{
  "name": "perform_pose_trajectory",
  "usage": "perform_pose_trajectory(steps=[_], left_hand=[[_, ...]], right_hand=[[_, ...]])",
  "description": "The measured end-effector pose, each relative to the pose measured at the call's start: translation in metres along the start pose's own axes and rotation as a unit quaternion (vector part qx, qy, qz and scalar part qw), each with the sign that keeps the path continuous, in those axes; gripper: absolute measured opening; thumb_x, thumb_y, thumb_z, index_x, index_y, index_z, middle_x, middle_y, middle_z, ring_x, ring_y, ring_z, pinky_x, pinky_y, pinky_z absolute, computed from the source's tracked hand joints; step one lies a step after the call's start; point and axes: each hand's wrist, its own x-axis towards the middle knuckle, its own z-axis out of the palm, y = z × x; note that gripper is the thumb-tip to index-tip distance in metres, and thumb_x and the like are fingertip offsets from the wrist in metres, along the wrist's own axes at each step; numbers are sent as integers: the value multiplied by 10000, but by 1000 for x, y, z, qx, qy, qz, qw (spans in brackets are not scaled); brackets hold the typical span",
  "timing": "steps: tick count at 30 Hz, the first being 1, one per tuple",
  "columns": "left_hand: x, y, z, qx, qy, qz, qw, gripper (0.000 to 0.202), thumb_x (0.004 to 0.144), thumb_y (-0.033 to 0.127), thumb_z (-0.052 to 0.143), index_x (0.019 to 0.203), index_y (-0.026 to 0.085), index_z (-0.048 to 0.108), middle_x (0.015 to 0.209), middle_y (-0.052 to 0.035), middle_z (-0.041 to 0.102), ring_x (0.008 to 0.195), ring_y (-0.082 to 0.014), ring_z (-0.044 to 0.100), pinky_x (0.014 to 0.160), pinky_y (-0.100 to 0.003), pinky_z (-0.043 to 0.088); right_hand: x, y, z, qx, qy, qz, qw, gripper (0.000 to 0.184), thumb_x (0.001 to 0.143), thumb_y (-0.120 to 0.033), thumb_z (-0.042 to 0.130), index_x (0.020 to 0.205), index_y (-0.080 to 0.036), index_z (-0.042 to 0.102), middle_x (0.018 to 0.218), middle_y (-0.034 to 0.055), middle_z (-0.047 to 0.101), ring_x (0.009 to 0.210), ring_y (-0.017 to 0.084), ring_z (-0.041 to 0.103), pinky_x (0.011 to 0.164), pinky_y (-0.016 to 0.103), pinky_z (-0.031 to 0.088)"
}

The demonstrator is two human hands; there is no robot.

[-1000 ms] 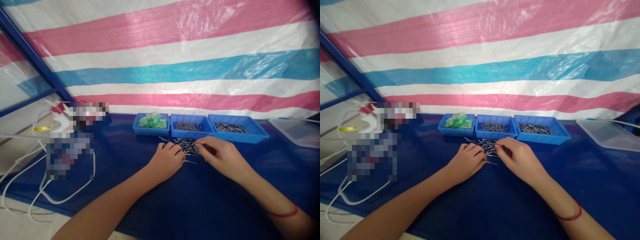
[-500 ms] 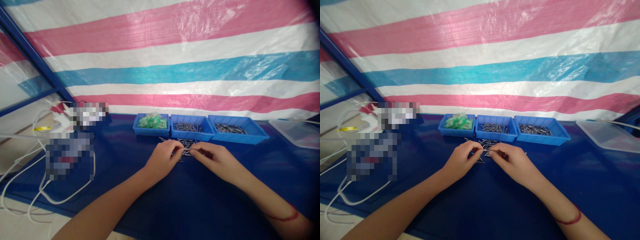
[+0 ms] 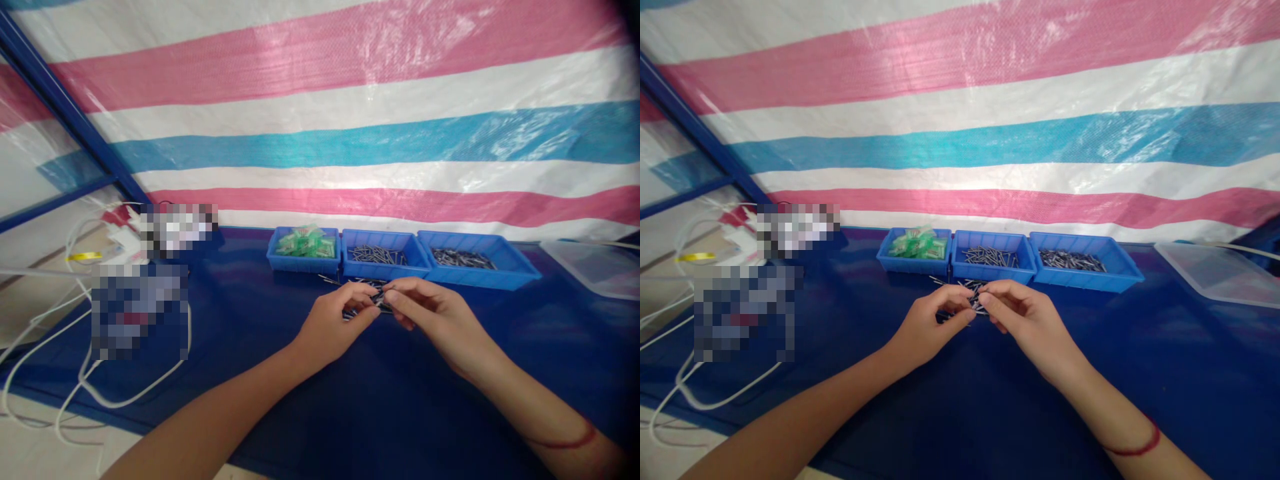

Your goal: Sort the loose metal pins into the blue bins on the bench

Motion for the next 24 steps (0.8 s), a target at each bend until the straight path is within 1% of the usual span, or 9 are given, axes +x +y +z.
perform_pose_trajectory(steps=[1, 3, 5, 7, 12, 14, 18, 21, 24], left_hand=[[0, 1, 0, 7, -11, 0, 1000, 263, 862, 271, 580, 1099, 159, 604, 948, -37, 694, 842, -140, 638, 778, -235, 480], [0, 3, -1, 40, -31, 2, 999, 264, 887, 308, 545, 1092, 164, 629, 950, -39, 692, 829, -144, 628, 759, -241, 472], [0, 4, -2, 80, -40, 6, 996, 259, 909, 330, 506, 1033, 166, 663, 927, -39, 686, 800, -145, 612, 733, -245, 460], [1, 5, -3, 101, -42, 11, 994, 258, 916, 334, 490, 974, 164, 676, 899, -38, 680, 778, -144, 599, 711, -245, 451], [1, 4, -1, 97, -26, 33, 994, 205, 885, 332, 548, 938, 168, 657, 847, -24, 656, 740, -127, 572, 687, -232, 444], [1, 4, -1, 96, -18, 37, 995, 176, 866, 320, 577, 912, 165, 646, 818, -16, 641, 730, -120, 564, 682, -227, 443], [1, 5, -1, 77, -6, 25, 997, 158, 851, 325, 595, 857, 168, 610, 810, -7, 625, 735, -114, 563, 679, -223, 448], [1, 6, -3, 76, 17, 27, 997, 146, 839, 311, 609, 826, 167, 587, 811, -2, 610, 738, -111, 556, 681, -225, 441], [2, 7, -6, 82, 32, 33, 996, 141, 829, 295, 618, 812, 163, 574, 802, -2, 597, 734, -113, 546, 681, -229, 437]], right_hand=[[0, -2, 1, -11, -2, -6, 1000, 231, 775, -406, 683, 877, -200, 685, 608, -15, 583, 531, 100, 494, 486, 230, 402], [-1, -6, 2, -36, -7, -28, 999, 209, 764, -396, 692, 851, -206, 698, 667, -1, 620, 552, 103, 508, 494, 231, 411], [-3, -9, 2, -59, -10, -48, 997, 202, 753, -396, 697, 835, -212, 708, 768, 20, 661, 602, 119, 548, 512, 239, 435], [-4, -11, 3, -72, -5, -56, 996, 211, 750, -407, 693, 841, -218, 712, 828, 33, 678, 642, 138, 579, 531, 253, 459], [-6, -10, 5, -81, 29, -53, 995, 199, 745, -411, 693, 805, -221, 701, 743, 21, 666, 649, 158, 595, 594, 284, 498], [-6, -10, 5, -83, 22, -63, 994, 181, 760, -402, 682, 793, -224, 693, 754, 25, 668, 687, 170, 607, 638, 299, 507], [-8, -10, 5, -94, -6, -109, 990, 141, 793, -375, 659, 812, -241, 697, 844, 40, 677, 798, 193, 623, 706, 311, 511], [-8, -11, 3, -94, -8, -123, 988, 135, 805, -368, 645, 840, -251, 701, 859, 39, 674, 804, 191, 627, 689, 303, 511], [-8, -10, 1, -107, -13, -110, 988, 162, 814, -384, 628, 867, -246, 693, 873, 47, 678, 807, 200, 628, 673, 310, 504]])
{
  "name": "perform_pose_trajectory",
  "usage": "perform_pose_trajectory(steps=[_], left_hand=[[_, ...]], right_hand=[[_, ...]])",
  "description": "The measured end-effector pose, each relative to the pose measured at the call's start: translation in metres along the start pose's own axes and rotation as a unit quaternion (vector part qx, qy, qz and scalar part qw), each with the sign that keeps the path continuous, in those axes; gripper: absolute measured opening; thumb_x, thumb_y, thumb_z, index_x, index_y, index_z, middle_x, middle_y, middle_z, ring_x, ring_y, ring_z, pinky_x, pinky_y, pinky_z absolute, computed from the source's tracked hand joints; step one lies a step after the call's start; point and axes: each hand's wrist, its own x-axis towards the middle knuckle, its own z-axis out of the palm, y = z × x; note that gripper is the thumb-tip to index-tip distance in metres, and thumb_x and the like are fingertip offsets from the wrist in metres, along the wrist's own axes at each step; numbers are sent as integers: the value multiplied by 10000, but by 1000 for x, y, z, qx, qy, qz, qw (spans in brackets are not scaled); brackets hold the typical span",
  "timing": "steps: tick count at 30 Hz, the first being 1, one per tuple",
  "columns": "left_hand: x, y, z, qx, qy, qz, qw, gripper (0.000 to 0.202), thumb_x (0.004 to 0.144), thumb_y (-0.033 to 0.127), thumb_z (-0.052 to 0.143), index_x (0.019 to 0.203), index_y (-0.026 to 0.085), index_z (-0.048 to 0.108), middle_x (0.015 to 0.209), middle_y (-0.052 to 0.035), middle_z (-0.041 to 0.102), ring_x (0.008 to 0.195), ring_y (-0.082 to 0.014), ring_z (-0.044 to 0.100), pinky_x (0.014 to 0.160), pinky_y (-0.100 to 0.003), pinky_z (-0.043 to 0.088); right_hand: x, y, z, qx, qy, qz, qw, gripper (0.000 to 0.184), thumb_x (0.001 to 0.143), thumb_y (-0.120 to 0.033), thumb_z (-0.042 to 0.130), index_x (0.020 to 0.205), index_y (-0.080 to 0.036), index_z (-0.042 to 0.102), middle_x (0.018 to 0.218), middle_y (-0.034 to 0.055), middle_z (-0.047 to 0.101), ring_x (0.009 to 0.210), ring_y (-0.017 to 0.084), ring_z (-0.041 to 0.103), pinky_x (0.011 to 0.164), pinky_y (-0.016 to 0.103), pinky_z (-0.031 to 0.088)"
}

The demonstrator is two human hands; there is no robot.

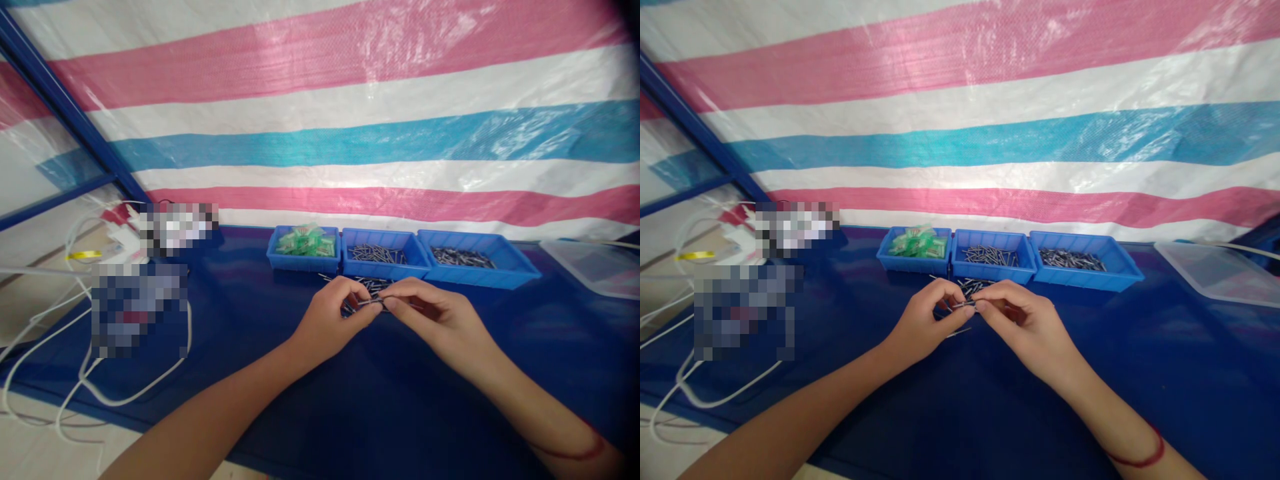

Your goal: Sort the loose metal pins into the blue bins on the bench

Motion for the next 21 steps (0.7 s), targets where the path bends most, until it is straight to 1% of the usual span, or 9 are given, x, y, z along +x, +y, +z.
perform_pose_trajectory(steps=[3, 5, 6, 7, 9, 12, 14, 17, 21], left_hand=[[1, -1, -2, -2, 12, -4, 1000, 163, 839, 318, 607, 825, 159, 574, 808, -7, 598, 741, -118, 555, 683, -233, 445], [1, -2, -2, -1, 17, -6, 1000, 185, 856, 339, 588, 892, 158, 581, 844, -14, 611, 762, -122, 572, 695, -237, 454], [1, -3, -3, 7, 13, -3, 1000, 210, 864, 351, 578, 951, 159, 580, 873, -19, 620, 776, -125, 579, 709, -243, 459], [1, -3, -3, 22, 4, 4, 1000, 251, 872, 363, 568, 1021, 161, 571, 907, -27, 627, 798, -131, 583, 732, -254, 462], [0, -5, -5, 81, -29, 34, 996, 341, 877, 392, 560, 1131, 164, 547, 982, -48, 633, 878, -157, 582, 805, -292, 456], [-3, -7, -7, 203, -94, 84, 971, 369, 880, 438, 547, 1147, 185, 580, 1090, -71, 617, 1015, -212, 542, 884, -357, 409], [-4, -8, -7, 265, -131, 101, 950, 353, 881, 457, 539, 1122, 210, 612, 1132, -64, 604, 1053, -231, 516, 870, -372, 389], [-7, -10, -7, 314, -162, 110, 929, 300, 894, 438, 529, 1091, 237, 635, 1122, -39, 607, 1043, -225, 504, 831, -364, 365], [-7, -12, -5, 337, -174, 117, 918, 221, 924, 382, 502, 1009, 248, 654, 1085, -12, 616, 1006, -199, 500, 807, -349, 332]], right_hand=[[1, 1, 0, -33, -32, 5, 999, 182, 828, -398, 608, 828, -231, 681, 860, 51, 674, 817, 208, 614, 685, 321, 488], [2, 2, 0, -39, -52, 15, 998, 212, 838, -408, 593, 786, -220, 675, 785, 37, 652, 750, 188, 593, 657, 308, 470], [3, 4, -1, -31, -49, 30, 998, 230, 840, -418, 588, 773, -215, 672, 716, 23, 625, 687, 170, 572, 618, 295, 455], [5, 6, -2, -11, -33, 51, 998, 242, 840, -428, 588, 774, -210, 670, 652, 7, 586, 621, 150, 539, 571, 281, 432], [9, 12, -9, 59, 39, 97, 993, 252, 827, -447, 600, 816, -203, 664, 583, -22, 503, 519, 116, 457, 481, 260, 365], [18, 23, -28, 189, 169, 138, 958, 258, 779, -441, 652, 874, -201, 650, 601, -39, 438, 452, 81, 347, 408, 251, 262], [24, 29, -45, 239, 218, 160, 933, 237, 736, -409, 700, 848, -209, 643, 584, -48, 398, 429, 71, 290, 387, 266, 211], [29, 38, -67, 257, 245, 179, 918, 218, 728, -417, 701, 822, -238, 620, 548, -56, 367, 406, 71, 221, 374, 293, 159], [31, 46, -82, 266, 221, 209, 915, 199, 770, -448, 624, 806, -255, 595, 501, -61, 325, 380, 77, 165, 370, 312, 116]])
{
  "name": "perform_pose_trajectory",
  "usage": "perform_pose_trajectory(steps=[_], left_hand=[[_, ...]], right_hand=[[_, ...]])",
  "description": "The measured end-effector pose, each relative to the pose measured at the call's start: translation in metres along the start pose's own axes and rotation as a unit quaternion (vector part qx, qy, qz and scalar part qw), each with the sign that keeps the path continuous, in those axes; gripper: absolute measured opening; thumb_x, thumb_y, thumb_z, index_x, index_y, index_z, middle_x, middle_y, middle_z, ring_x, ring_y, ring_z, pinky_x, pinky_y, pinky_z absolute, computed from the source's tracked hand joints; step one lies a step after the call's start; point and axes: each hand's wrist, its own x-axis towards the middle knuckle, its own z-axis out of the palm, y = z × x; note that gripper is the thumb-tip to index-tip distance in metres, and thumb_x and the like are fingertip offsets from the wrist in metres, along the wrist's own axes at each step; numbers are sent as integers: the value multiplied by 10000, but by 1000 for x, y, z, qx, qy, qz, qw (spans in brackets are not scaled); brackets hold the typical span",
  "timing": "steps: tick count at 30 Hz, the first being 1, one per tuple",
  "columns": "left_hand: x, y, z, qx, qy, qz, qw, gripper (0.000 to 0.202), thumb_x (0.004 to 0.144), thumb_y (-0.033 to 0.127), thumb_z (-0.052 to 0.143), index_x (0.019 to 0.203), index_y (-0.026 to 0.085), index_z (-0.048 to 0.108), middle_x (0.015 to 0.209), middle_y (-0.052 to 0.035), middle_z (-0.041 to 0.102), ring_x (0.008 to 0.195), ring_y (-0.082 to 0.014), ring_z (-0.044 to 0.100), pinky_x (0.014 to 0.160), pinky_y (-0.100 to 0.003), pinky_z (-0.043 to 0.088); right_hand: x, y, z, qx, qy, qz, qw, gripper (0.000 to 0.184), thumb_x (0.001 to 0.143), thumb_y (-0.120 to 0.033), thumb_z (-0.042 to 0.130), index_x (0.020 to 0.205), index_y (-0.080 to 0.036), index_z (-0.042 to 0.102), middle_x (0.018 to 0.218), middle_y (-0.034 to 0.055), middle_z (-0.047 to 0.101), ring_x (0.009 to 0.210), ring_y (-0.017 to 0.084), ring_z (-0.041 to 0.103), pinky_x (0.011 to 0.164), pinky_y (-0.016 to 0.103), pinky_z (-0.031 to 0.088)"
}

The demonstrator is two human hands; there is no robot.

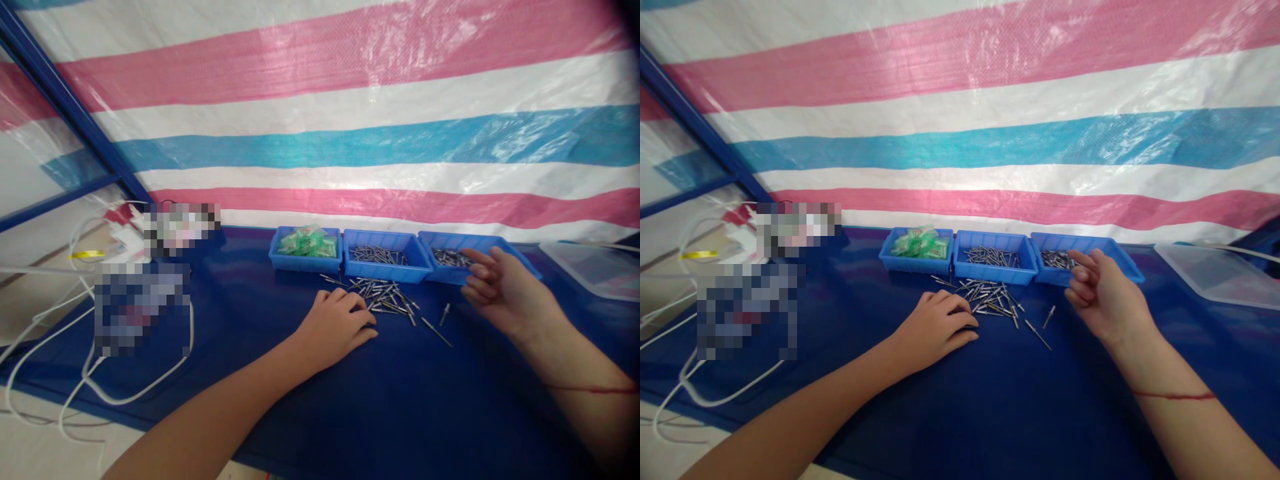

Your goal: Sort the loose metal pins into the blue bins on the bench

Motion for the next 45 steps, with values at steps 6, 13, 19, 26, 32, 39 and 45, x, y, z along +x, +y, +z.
perform_pose_trajectory(steps=[6, 13, 19, 26, 32, 39, 45], left_hand=[[3, -1, 2, 33, -1, -6, 999, 196, 945, 329, 476, 936, 230, 646, 1053, -5, 616, 982, -183, 498, 808, -350, 305], [2, -5, -5, 37, -2, 7, 999, 210, 916, 384, 518, 941, 219, 644, 1073, -17, 609, 1001, -196, 494, 793, -345, 301], [4, -9, 5, 71, -10, 47, 996, 187, 951, 322, 466, 953, 211, 617, 1067, -9, 607, 966, -171, 496, 782, -336, 302], [6, -5, 5, 31, 48, 37, 998, 187, 968, 295, 419, 946, 182, 567, 1074, -45, 595, 1041, -198, 483, 848, -361, 319], [6, 10, -3, -241, 174, -27, 954, 181, 969, 270, 370, 923, 171, 514, 1087, -94, 476, 1064, -179, 477, 948, -337, 386], [7, 16, 1, -400, 181, -116, 891, 179, 962, 296, 379, 901, 178, 499, 1036, -69, 440, 1020, -171, 466, 943, -338, 402], [7, 17, -1, -449, 165, -116, 870, 175, 946, 308, 422, 906, 171, 525, 984, -50, 487, 953, -154, 491, 848, -287, 416]], right_hand=[[-9, 4, 15, -40, -69, 16, 997, 160, 788, -393, 587, 791, -233, 582, 515, -66, 311, 378, 76, 188, 367, 300, 133], [-30, 14, 38, -83, -94, 6, 992, 210, 757, -391, 650, 781, -184, 625, 577, -42, 393, 453, 70, 284, 388, 235, 191], [-40, 19, 46, -142, -116, 6, 983, 239, 776, -418, 639, 801, -181, 655, 593, -30, 427, 487, 72, 314, 409, 211, 225], [-49, 25, 54, -304, -197, -87, 928, 267, 839, -430, 561, 821, -186, 669, 637, 1, 543, 555, 111, 463, 479, 228, 352], [-65, 34, 65, -347, -306, -172, 870, 268, 855, -372, 568, 1076, -236, 635, 969, 33, 634, 744, 156, 549, 674, 294, 445], [-72, 34, 73, -268, -321, -150, 896, 206, 858, -372, 583, 975, -219, 658, 891, 21, 626, 696, 136, 521, 615, 274, 410], [-74, 29, 74, -245, -329, -91, 907, 215, 852, -384, 597, 910, -183, 648, 604, -29, 535, 510, 91, 432, 490, 244, 332]])
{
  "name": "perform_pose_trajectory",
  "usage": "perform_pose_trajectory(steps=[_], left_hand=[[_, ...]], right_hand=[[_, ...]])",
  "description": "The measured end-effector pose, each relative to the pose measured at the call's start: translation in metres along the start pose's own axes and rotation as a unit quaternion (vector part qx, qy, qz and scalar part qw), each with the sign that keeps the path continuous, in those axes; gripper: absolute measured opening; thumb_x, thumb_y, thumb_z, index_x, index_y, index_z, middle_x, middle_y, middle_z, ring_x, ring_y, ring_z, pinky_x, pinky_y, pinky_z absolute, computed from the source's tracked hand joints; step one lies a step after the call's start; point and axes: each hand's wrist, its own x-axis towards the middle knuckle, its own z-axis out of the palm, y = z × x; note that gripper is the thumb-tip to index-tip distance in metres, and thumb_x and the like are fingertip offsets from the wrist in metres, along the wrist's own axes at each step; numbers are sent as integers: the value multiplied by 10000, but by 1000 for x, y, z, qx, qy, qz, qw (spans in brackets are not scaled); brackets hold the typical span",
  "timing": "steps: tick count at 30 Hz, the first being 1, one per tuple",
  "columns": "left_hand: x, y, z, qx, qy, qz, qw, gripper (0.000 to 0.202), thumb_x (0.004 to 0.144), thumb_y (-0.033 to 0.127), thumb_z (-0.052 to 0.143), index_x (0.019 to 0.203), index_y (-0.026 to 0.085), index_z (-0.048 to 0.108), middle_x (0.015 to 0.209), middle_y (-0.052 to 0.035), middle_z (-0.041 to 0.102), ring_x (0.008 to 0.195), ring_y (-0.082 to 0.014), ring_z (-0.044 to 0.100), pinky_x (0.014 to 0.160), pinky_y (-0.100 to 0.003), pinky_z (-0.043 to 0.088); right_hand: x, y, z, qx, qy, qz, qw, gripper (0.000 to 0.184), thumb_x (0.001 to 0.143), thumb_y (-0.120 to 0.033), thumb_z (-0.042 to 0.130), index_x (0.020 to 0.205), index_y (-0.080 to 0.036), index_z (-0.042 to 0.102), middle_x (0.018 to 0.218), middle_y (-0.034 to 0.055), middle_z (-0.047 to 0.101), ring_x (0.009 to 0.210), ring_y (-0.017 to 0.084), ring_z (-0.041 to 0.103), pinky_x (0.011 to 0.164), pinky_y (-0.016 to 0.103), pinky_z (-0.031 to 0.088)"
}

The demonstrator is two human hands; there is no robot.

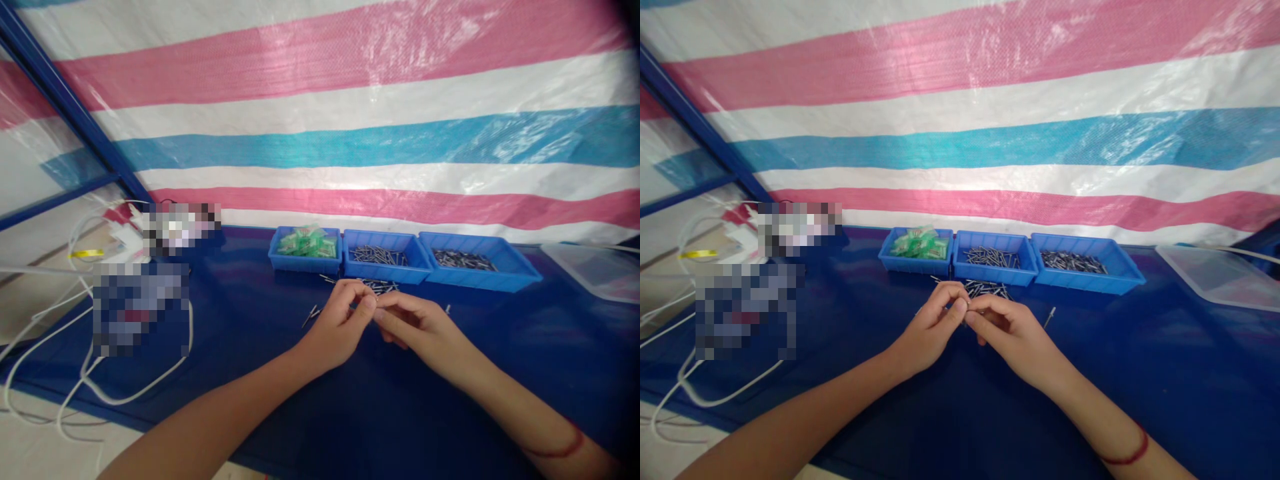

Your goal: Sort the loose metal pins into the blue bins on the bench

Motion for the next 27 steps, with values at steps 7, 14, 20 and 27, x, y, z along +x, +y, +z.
perform_pose_trajectory(steps=[7, 14, 20, 27], left_hand=[[1, 1, -4, -42, -7, -16, 999, 118, 864, 282, 575, 866, 164, 575, 992, -40, 529, 915, -144, 525, 746, -238, 431], [5, 2, -5, -141, -1, -60, 988, 164, 852, 295, 581, 909, 142, 591, 851, -14, 574, 669, -91, 548, 649, -231, 444], [4, 1, -8, -61, 10, -32, 998, 190, 869, 310, 562, 959, 157, 630, 932, -44, 640, 785, -136, 598, 723, -259, 474], [5, -4, -13, 13, 30, 18, 999, 160, 879, 279, 556, 956, 160, 629, 943, -47, 622, 838, -146, 591, 739, -268, 488]], right_hand=[[-3, -2, -2, 9, 0, 13, 1000, 243, 826, -404, 632, 900, -172, 633, 593, -32, 522, 515, 91, 454, 491, 238, 340], [-1, 3, -1, 16, -56, 31, 998, 314, 887, -453, 527, 930, -156, 620, 614, -20, 528, 506, 93, 446, 508, 256, 351], [-2, 2, 1, 55, -20, 47, 997, 319, 841, -477, 587, 931, -170, 588, 615, -29, 514, 506, 95, 441, 496, 255, 349], [-1, 3, -1, 88, 72, 38, 993, 247, 793, -415, 664, 845, -193, 569, 569, -52, 476, 487, 82, 421, 468, 231, 340]])
